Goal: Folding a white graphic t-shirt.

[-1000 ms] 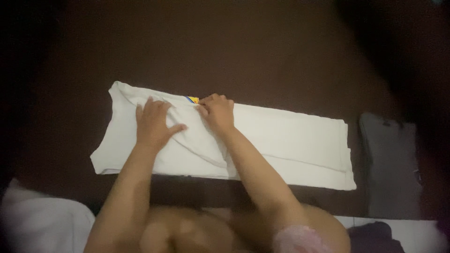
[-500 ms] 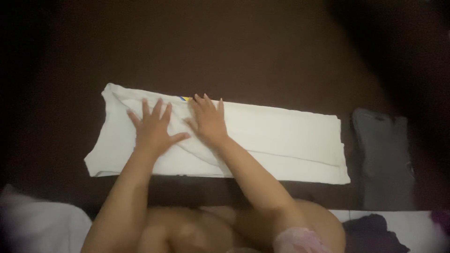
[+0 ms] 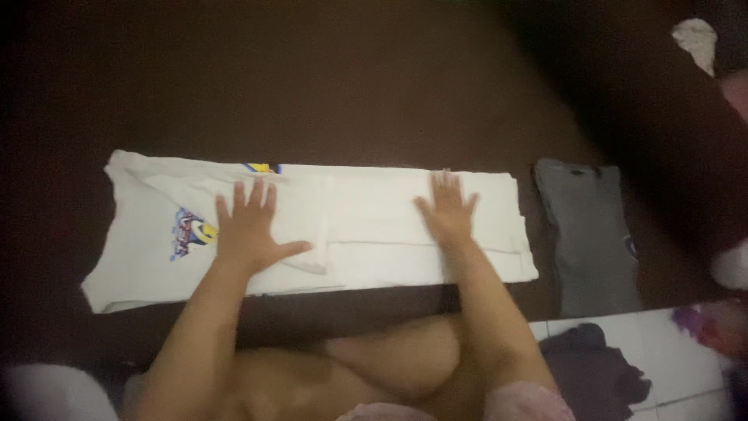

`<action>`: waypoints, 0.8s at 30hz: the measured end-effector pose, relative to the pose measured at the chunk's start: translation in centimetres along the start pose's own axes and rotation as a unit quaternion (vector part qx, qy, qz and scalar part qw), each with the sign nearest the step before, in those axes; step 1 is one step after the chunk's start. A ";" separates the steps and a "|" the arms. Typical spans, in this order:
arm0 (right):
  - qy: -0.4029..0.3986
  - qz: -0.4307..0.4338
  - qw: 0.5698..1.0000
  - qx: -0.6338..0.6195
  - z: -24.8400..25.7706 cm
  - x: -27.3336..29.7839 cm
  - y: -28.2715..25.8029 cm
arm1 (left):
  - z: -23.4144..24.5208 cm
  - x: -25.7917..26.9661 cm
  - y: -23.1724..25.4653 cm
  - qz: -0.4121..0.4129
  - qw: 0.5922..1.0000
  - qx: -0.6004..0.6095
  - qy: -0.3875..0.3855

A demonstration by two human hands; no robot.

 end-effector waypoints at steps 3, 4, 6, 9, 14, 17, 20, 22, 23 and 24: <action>0.071 -0.082 0.994 -0.020 -0.3 -1.1 9.3 | 0.3 -0.1 0.3 0.010 1.000 -0.023 -0.002; 0.059 -0.120 0.990 -0.051 0.2 -0.8 11.6 | 0.5 0.0 0.3 0.017 0.999 -0.026 -0.013; 0.047 -0.158 0.983 -0.084 0.5 -0.1 14.2 | 0.4 0.3 0.2 0.024 0.999 -0.030 -0.024; 0.067 -0.199 0.971 -0.117 0.7 0.4 15.5 | 1.2 0.4 1.0 0.014 0.999 -0.034 0.007; 0.124 -0.107 0.986 -0.035 3.5 1.1 9.9 | 1.3 -0.6 5.3 0.005 1.000 0.006 0.026; 0.016 0.010 0.997 -0.075 6.0 3.3 0.4 | 0.3 -3.4 10.3 -0.023 0.999 0.008 0.048; 0.040 0.208 0.976 -0.045 1.4 3.9 -6.1 | -1.2 -5.7 13.1 -0.008 0.999 -0.006 0.035; 0.030 0.225 0.973 -0.044 1.3 4.7 -7.2 | -1.7 -5.4 13.2 -0.004 0.999 -0.009 0.043; 0.019 0.245 0.968 -0.041 1.2 5.2 -8.0 | -1.9 -5.2 13.1 0.003 0.999 -0.009 0.050; 0.019 0.241 0.969 -0.044 1.0 4.4 -7.1 | -1.9 -5.1 13.2 -0.002 0.999 -0.012 0.048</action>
Point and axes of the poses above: each hand's wrist, its own x-axis away from the middle knuckle, its own z-axis out of the back of the hand, y = z × x, the point moved 7 cm from there along -x, towards the middle knuckle, and after that the axes turned 5 degrees about -z, right-handed, at the moved point
